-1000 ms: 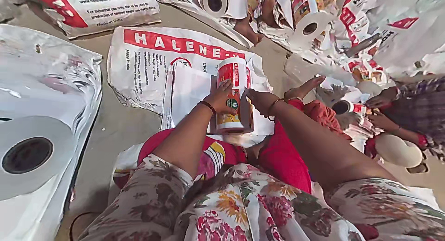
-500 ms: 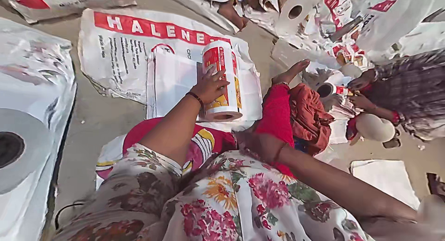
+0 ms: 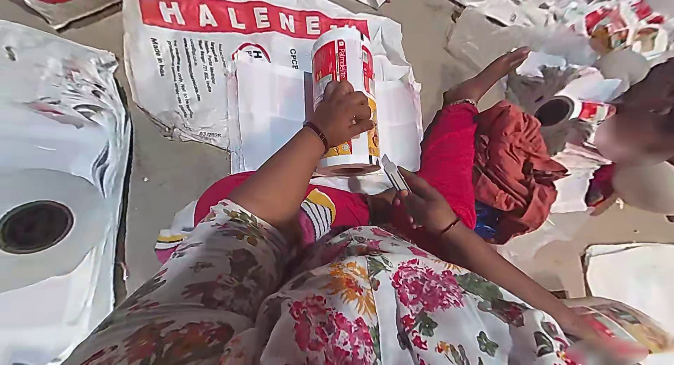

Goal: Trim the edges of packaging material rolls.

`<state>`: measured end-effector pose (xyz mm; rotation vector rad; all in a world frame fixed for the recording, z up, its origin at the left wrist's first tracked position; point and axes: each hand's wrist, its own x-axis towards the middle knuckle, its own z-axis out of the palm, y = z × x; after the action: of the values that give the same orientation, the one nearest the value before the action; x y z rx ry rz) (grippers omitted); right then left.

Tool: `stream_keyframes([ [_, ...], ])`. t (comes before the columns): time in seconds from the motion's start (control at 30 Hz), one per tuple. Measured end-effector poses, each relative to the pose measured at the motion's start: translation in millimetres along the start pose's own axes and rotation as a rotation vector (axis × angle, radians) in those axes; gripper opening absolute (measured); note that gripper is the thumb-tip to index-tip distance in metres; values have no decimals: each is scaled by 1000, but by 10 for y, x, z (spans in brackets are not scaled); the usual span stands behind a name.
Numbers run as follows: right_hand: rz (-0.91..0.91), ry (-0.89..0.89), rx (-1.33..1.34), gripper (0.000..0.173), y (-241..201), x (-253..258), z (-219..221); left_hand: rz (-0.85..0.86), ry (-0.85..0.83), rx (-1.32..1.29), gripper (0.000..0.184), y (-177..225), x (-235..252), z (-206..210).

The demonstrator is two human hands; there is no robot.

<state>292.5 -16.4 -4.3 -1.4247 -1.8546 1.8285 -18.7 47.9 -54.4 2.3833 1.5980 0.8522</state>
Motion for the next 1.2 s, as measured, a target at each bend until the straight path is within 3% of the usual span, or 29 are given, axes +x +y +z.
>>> stream_keyframes([
  [0.13, -133, -50, 260, 55, 192, 215, -27, 33, -7, 37, 52, -18, -5, 33],
  [0.3, -179, 14, 405, 55, 277, 343, 12, 33, 29, 0, 51, 2, -23, 30],
  [0.4, -186, 63, 438, 53, 321, 389, -22, 0, 27, -8, 45, 25, -8, 22],
  [0.73, -197, 78, 436, 54, 325, 441, -31, 62, 13, 56, 69, 26, -23, 36],
  [1.1, -197, 145, 454, 54, 390, 508, -24, 52, 30, 19, 67, 96, -94, 25],
  [1.2, -183, 154, 419, 56, 367, 494, -17, 2, 237, -106, 62, 39, -160, 89],
])
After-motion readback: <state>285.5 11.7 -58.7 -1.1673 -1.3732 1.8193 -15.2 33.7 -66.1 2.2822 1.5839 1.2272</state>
